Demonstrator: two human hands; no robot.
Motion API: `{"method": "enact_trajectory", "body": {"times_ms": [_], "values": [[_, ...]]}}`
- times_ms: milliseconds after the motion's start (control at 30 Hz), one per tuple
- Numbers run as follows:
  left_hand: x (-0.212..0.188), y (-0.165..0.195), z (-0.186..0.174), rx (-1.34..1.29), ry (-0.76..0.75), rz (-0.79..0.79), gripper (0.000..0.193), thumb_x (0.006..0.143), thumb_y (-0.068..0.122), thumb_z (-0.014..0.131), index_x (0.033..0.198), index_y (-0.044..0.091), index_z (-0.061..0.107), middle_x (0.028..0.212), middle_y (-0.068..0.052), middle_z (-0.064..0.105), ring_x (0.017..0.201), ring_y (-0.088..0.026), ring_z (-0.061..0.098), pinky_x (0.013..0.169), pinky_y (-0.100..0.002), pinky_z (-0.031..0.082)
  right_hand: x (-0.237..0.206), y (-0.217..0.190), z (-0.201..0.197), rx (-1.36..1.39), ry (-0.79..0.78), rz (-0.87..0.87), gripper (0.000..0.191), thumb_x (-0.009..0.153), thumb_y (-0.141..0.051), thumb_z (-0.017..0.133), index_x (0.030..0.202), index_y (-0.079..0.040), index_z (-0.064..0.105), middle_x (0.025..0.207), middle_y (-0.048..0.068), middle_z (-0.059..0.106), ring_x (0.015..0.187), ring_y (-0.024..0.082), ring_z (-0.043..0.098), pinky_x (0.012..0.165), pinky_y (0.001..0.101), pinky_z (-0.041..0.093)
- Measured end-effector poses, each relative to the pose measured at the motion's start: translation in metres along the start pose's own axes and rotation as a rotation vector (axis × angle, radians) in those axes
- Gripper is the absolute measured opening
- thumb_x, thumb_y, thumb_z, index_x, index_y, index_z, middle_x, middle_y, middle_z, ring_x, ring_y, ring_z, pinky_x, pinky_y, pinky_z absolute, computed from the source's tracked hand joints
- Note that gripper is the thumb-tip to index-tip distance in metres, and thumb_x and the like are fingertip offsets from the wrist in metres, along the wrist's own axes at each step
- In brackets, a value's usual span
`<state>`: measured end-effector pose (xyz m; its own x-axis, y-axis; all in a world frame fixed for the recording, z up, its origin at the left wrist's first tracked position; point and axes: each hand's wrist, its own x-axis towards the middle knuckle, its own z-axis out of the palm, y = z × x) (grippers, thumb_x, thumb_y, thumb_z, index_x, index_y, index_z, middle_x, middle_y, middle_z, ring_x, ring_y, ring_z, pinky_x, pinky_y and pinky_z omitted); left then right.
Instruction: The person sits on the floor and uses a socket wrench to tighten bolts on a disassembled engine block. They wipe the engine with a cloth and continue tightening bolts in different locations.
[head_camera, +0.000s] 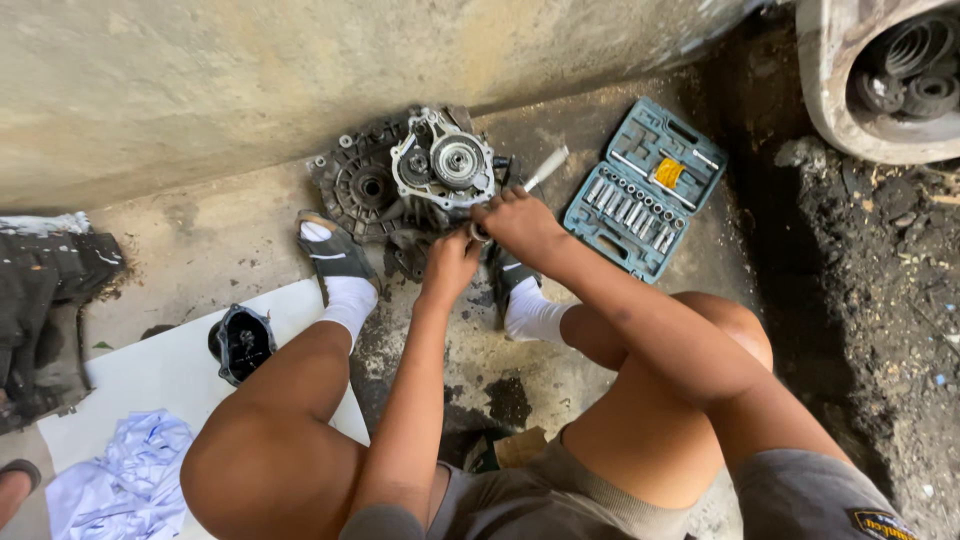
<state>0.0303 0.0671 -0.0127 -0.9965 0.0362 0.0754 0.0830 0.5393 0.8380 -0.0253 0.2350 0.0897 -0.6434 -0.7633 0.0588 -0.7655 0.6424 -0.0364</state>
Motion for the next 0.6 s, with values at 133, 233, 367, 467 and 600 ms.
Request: {"method": "enact_trajectory", "body": {"times_ms": [133, 233, 367, 467, 600], "values": [[0.005, -0.008, 0.005, 0.064, 0.033, -0.046, 0.012, 0.089, 0.01, 0.07, 0.099, 0.002, 0.071, 0.096, -0.025, 0.072, 0.091, -0.046, 0.068, 0.078, -0.053, 0.054, 0.006, -0.01, 0.005, 0.336, -0.299, 0.338, 0.046, 0.086, -0.009, 0.067, 0.126, 0.007, 0.052, 0.087, 0.024, 0.072, 0.083, 0.041, 0.073, 0.072, 0.0505, 0.058], [0.006, -0.015, 0.007, 0.118, 0.025, -0.019, 0.014, 0.082, 0.006, 0.069, 0.095, 0.003, 0.071, 0.095, -0.024, 0.073, 0.088, -0.045, 0.07, 0.078, -0.052, 0.056, 0.009, -0.03, 0.009, 0.696, -0.252, 0.625, 0.046, 0.087, -0.021, 0.073, 0.116, 0.008, 0.052, 0.085, 0.028, 0.07, 0.084, 0.044, 0.071, 0.074, 0.0512, 0.057], [0.006, -0.019, -0.002, 0.037, 0.041, -0.009, 0.016, 0.082, 0.009, 0.073, 0.097, 0.003, 0.073, 0.093, -0.023, 0.073, 0.087, -0.044, 0.071, 0.075, -0.05, 0.056, 0.007, -0.033, 0.011, 0.503, -0.279, 0.527, 0.041, 0.089, -0.013, 0.065, 0.125, -0.001, 0.053, 0.09, 0.025, 0.071, 0.087, 0.045, 0.07, 0.073, 0.0533, 0.056], [0.004, -0.013, -0.007, -0.002, 0.05, 0.081, 0.025, 0.079, 0.012, 0.077, 0.102, 0.001, 0.073, 0.092, -0.025, 0.071, 0.085, -0.045, 0.069, 0.072, -0.05, 0.055, 0.002, -0.016, 0.011, 0.117, -0.136, 0.184, 0.047, 0.08, -0.006, 0.064, 0.126, -0.013, 0.059, 0.093, 0.019, 0.073, 0.089, 0.039, 0.072, 0.081, 0.0494, 0.057], [0.001, -0.003, -0.005, -0.006, 0.031, 0.024, 0.014, 0.088, 0.013, 0.075, 0.098, 0.004, 0.076, 0.09, -0.024, 0.072, 0.086, -0.045, 0.069, 0.071, -0.05, 0.055, 0.006, 0.0, 0.01, -0.111, 0.167, -0.075, 0.029, 0.08, -0.011, 0.066, 0.108, -0.015, 0.061, 0.093, 0.012, 0.073, 0.101, 0.031, 0.074, 0.104, 0.0465, 0.056]]}}
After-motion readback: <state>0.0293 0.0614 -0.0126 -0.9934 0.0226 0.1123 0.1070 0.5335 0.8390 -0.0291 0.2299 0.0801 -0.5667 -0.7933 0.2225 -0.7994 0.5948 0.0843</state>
